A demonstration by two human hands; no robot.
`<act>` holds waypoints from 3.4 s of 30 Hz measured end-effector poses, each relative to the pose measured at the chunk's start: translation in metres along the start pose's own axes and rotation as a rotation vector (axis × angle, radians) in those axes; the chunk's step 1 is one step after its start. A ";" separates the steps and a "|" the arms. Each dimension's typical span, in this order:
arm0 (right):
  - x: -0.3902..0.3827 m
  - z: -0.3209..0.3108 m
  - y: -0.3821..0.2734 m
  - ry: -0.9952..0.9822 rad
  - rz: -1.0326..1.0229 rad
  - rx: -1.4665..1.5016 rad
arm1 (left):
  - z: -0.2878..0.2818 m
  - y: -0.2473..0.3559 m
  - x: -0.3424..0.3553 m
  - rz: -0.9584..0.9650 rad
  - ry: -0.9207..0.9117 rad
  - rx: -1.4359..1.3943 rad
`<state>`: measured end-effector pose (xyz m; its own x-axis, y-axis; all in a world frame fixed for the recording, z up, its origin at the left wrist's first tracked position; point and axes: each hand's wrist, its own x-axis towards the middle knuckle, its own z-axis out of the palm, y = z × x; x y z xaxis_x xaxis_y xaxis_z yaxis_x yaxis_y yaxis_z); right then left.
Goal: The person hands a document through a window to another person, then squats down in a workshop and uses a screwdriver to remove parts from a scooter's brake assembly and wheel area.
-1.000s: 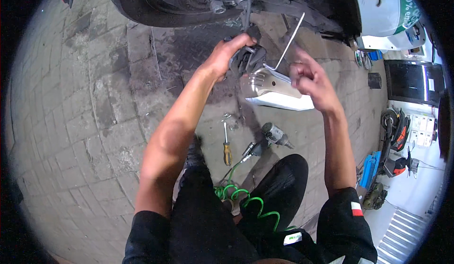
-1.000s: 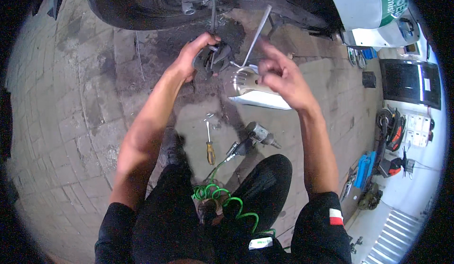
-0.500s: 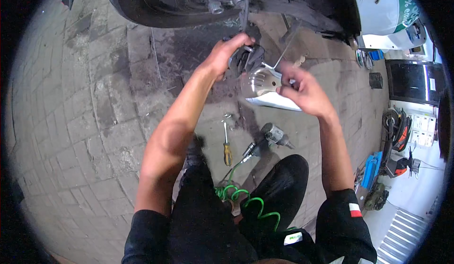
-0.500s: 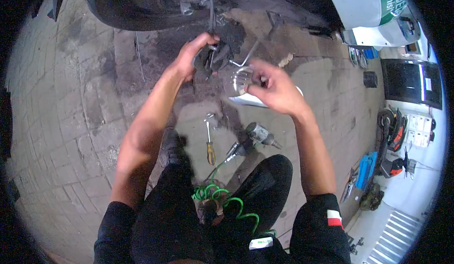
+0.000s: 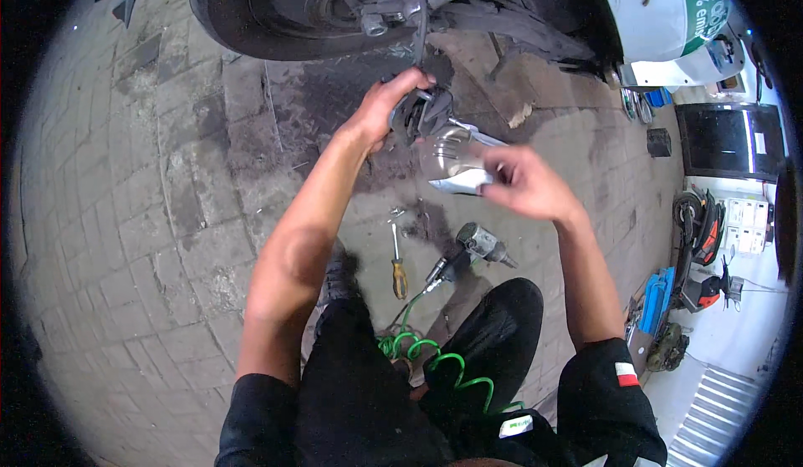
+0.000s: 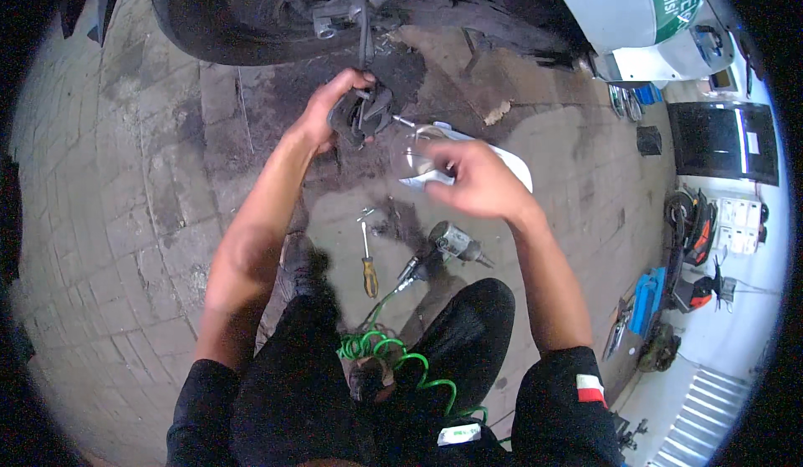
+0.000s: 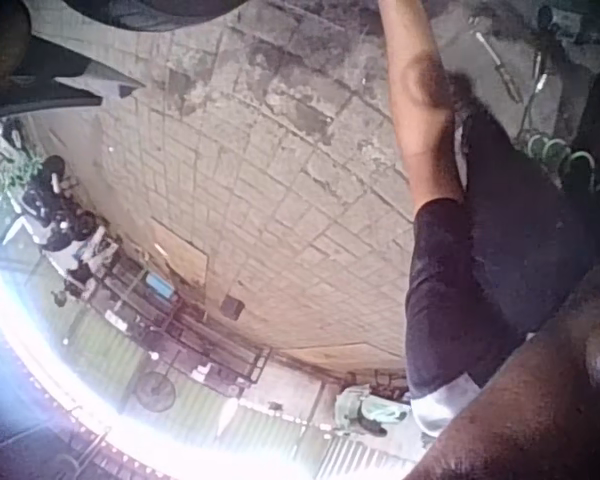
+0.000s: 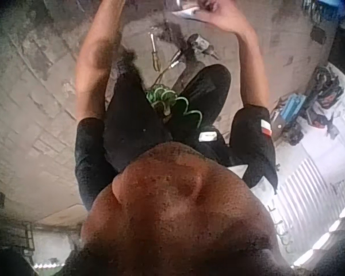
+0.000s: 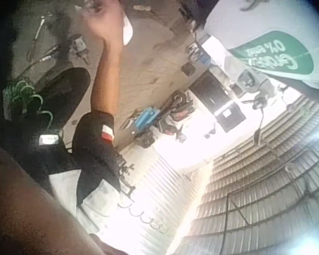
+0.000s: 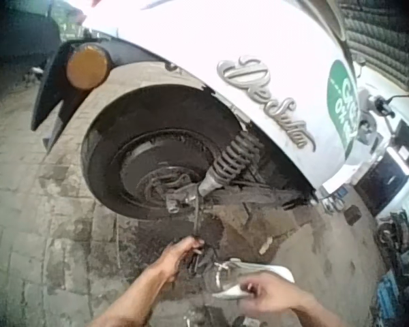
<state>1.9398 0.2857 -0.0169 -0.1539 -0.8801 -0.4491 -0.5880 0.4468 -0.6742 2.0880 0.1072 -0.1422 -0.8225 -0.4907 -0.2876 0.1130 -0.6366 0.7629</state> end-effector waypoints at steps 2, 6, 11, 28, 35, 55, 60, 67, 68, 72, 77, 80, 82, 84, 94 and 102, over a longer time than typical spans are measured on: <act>0.005 0.003 0.012 0.211 -0.042 0.045 | 0.009 0.000 0.001 0.013 -0.002 -0.058; 0.005 0.014 -0.014 0.089 -0.443 -0.042 | 0.005 -0.001 -0.007 0.016 0.006 -0.158; 0.012 0.006 0.008 0.397 -0.242 -0.096 | 0.010 -0.001 -0.002 0.002 -0.014 -0.161; 0.029 0.012 -0.029 0.446 -0.588 -0.801 | 0.009 0.005 -0.009 -0.010 -0.104 -0.198; -0.009 0.016 -0.022 0.502 -0.224 0.358 | 0.006 0.003 -0.014 0.002 -0.016 -0.160; 0.029 0.263 0.187 0.305 0.494 -0.012 | 0.014 0.003 -0.012 -0.053 -0.022 -0.242; 0.017 0.261 0.204 0.341 0.449 0.064 | 0.011 -0.001 -0.009 -0.064 -0.025 -0.238; 0.025 0.201 0.128 0.720 0.279 0.875 | 0.010 -0.018 0.008 0.022 -0.077 -0.419; 0.026 0.186 0.094 0.692 0.165 1.058 | 0.004 -0.022 0.010 0.055 -0.084 -0.436; 0.022 0.136 0.016 0.640 -0.019 1.194 | 0.017 -0.025 0.015 0.092 -0.059 -0.462; 0.036 0.146 0.023 0.539 -0.008 1.399 | 0.024 -0.020 0.007 0.079 -0.069 -0.463; 0.039 0.177 0.056 0.520 0.080 1.273 | 0.012 -0.023 0.008 0.086 -0.096 -0.444; 0.042 0.208 0.111 0.467 0.242 0.930 | 0.020 -0.019 0.005 0.074 -0.101 -0.487; 0.043 0.239 0.160 0.423 0.319 0.711 | 0.023 -0.018 0.005 0.066 -0.108 -0.510; 0.058 0.250 0.192 0.488 0.383 0.889 | 0.014 -0.008 -0.005 0.003 -0.124 -0.468; 0.062 0.195 0.148 0.664 0.276 1.120 | 0.013 -0.004 -0.007 -0.016 -0.110 -0.446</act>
<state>1.9982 0.3282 -0.2586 -0.7055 -0.5072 -0.4950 0.4424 0.2304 -0.8667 2.0857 0.1213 -0.1359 -0.8777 -0.4279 -0.2155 0.3090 -0.8494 0.4278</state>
